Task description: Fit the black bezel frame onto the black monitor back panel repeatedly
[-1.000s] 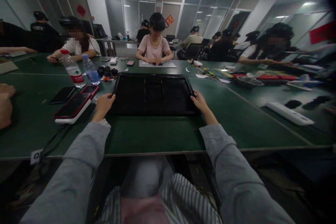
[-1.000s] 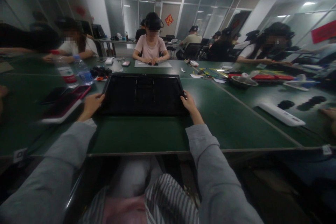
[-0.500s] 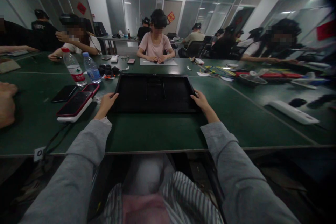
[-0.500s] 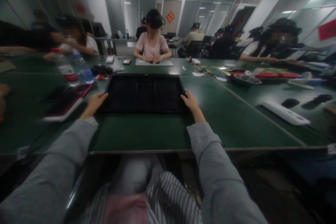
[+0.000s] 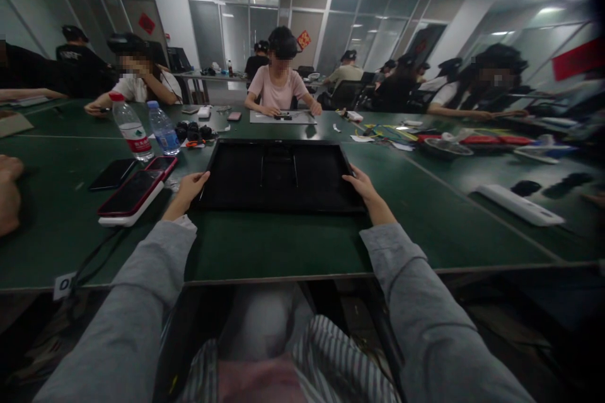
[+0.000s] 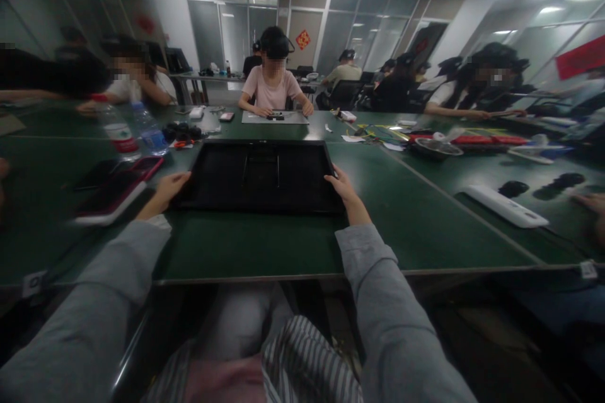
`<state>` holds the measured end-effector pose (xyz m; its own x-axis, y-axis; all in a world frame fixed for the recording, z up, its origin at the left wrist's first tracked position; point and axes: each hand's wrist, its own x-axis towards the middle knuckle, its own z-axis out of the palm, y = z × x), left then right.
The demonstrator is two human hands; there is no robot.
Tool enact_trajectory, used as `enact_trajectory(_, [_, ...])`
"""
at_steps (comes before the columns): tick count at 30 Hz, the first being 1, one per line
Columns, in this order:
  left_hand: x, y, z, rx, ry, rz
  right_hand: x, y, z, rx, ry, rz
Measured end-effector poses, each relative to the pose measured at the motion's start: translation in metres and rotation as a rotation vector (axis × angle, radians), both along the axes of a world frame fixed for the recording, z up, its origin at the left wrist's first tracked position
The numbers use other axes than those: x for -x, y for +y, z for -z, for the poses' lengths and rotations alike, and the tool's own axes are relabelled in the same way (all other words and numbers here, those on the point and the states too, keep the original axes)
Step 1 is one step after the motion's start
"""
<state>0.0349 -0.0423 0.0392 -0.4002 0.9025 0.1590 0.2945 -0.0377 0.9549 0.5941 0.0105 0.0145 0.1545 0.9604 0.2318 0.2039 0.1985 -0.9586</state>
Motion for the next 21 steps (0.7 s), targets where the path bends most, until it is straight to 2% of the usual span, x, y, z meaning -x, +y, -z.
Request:
enact_trajectory(3, [0.004,0.007,0.003,-0.035,-0.052,-0.101,-0.006,0.003,0.002,-0.005,0.048,0.038])
enact_trajectory(6, [0.014,0.013,0.009,-0.078,-0.061,-0.273,-0.013,0.006,0.003,0.008,0.084,0.142])
enact_trajectory(8, [0.019,0.014,0.012,-0.082,-0.065,-0.332,-0.018,0.007,0.002,-0.008,0.088,0.231])
enact_trajectory(16, [0.017,0.012,0.006,-0.037,-0.316,-0.403,-0.034,-0.002,-0.006,-0.064,0.057,0.689])
enact_trajectory(21, [0.018,0.011,0.004,-0.066,-0.383,-0.33,-0.049,-0.016,-0.01,0.032,0.038,1.015])
